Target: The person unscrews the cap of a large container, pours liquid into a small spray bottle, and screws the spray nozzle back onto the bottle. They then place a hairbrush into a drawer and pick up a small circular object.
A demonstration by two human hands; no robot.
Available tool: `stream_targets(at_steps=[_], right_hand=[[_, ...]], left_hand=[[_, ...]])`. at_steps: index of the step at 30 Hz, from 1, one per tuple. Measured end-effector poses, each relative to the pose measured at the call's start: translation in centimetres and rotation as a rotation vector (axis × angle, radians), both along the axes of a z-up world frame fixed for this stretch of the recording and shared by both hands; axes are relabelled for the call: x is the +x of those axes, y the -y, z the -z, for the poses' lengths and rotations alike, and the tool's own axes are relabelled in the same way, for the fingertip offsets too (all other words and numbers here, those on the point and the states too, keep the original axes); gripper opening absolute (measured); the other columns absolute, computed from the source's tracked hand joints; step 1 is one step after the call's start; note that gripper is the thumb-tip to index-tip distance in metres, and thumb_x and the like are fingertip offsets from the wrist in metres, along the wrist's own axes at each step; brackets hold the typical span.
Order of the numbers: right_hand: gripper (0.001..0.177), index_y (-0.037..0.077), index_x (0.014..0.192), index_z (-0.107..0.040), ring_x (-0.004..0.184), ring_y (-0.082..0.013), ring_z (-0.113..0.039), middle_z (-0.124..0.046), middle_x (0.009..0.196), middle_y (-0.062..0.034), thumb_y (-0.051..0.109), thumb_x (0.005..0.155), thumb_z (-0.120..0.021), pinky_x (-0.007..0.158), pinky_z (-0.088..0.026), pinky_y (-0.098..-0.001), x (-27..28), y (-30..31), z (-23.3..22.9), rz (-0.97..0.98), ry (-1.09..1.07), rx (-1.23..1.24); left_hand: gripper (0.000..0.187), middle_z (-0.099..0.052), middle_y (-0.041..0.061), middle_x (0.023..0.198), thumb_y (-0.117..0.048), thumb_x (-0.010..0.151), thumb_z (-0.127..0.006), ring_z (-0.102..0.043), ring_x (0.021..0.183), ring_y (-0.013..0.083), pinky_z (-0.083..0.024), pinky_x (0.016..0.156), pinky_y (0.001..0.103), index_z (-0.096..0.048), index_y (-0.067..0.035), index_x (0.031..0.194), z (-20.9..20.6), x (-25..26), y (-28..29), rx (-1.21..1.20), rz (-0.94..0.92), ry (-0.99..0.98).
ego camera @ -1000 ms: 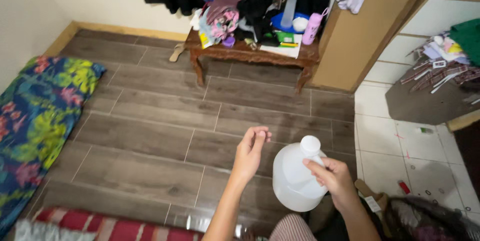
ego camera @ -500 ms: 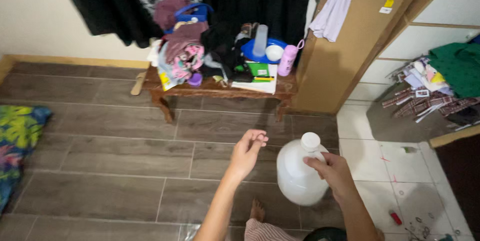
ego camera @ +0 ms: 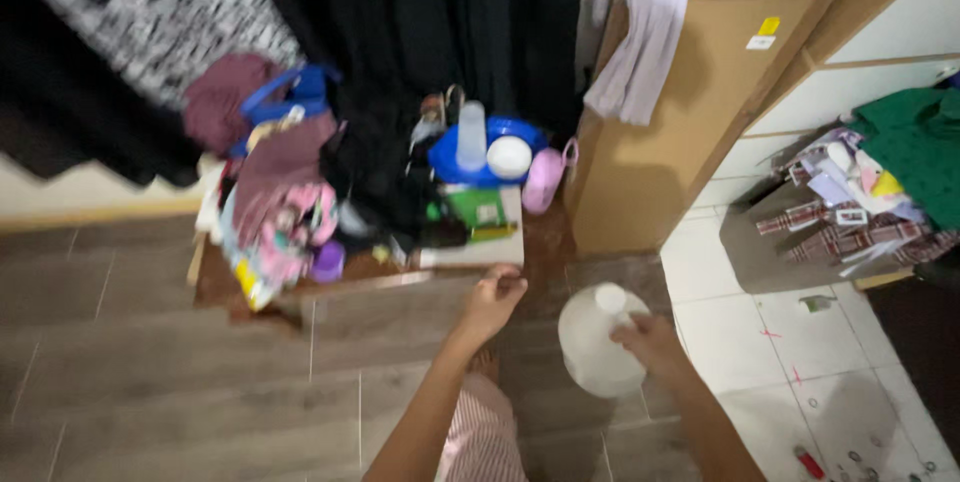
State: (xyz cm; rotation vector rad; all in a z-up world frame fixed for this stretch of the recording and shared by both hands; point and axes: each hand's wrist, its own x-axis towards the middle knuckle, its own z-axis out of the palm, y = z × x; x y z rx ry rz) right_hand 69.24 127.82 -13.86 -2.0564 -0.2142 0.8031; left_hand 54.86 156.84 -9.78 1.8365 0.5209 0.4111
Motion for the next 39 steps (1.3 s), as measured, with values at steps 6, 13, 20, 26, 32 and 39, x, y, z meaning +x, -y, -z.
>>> stream_targets(at_steps=[6, 13, 20, 26, 32, 39], right_hand=[[0.05, 0.002, 0.12, -0.069, 0.085, -0.0203, -0.065, -0.072, 0.095, -0.0089, 0.026, 0.077, -0.079, 0.073, -0.053, -0.0359, 5.5, -4.1, 3.4, 0.08, -0.212, -0.131], [0.057, 0.018, 0.119, -0.063, 0.092, -0.0154, -0.061, -0.068, 0.099, 0.0007, 0.013, 0.067, -0.084, 0.083, -0.048, -0.0328, 9.6, -9.7, 3.0, 0.408, -0.355, -0.004], [0.042, 0.006, 0.112, -0.077, 0.085, -0.015, -0.052, -0.064, 0.089, 0.0006, 0.014, 0.071, -0.079, 0.074, -0.038, -0.0322, 13.4, -14.1, 0.5, 0.318, -0.305, 0.201], [0.022, 0.002, 0.091, -0.068, 0.075, -0.0112, -0.048, -0.059, 0.079, 0.0019, 0.011, 0.075, -0.08, 0.067, -0.035, -0.0311, 14.6, -17.1, 2.9, 0.293, -0.263, 0.367], [0.017, 0.008, 0.089, -0.07, 0.072, -0.0085, -0.043, -0.056, 0.078, 0.0051, 0.011, 0.074, -0.076, 0.065, -0.032, -0.0287, 14.7, -17.5, 4.5, 0.397, -0.326, 0.45], [0.019, 0.005, 0.091, -0.069, 0.069, -0.0092, -0.047, -0.061, 0.076, 0.002, 0.01, 0.073, -0.073, 0.065, -0.036, -0.0265, 13.6, -16.9, 7.7, 0.52, -0.388, 0.544]], left_hand=[[0.062, -0.071, 0.015, 0.119, -0.042, 0.082, -0.076, -0.073, 0.093, 0.0323, -0.055, 0.087, 0.041, -0.057, -0.007, 0.131, 3.5, 11.1, -7.4, 0.123, 0.05, -0.302], [0.113, -0.053, 0.03, 0.134, -0.033, 0.066, -0.09, -0.055, 0.121, 0.0456, -0.048, 0.099, 0.05, -0.027, -0.006, 0.156, 5.5, 23.5, -10.5, 0.261, 0.203, -0.307], [0.103, -0.053, 0.017, 0.143, -0.025, 0.055, -0.095, -0.057, 0.125, 0.0397, -0.051, 0.097, 0.046, -0.044, -0.016, 0.144, 12.5, 29.2, -12.9, 0.442, 0.306, -0.175], [0.085, -0.06, 0.012, 0.128, -0.026, 0.063, -0.089, -0.061, 0.112, 0.0371, -0.053, 0.089, 0.045, -0.049, -0.019, 0.138, 13.8, 30.0, -13.5, 0.536, 0.287, -0.123], [0.078, -0.062, 0.012, 0.124, -0.027, 0.069, -0.085, -0.063, 0.107, 0.0358, -0.054, 0.089, 0.045, -0.049, -0.015, 0.136, 13.4, 30.9, -14.9, 0.589, 0.282, -0.109], [0.085, -0.062, 0.012, 0.131, -0.024, 0.066, -0.087, -0.063, 0.11, 0.034, -0.054, 0.093, 0.042, -0.049, -0.016, 0.141, 13.5, 30.9, -15.8, 0.62, 0.429, 0.0]])
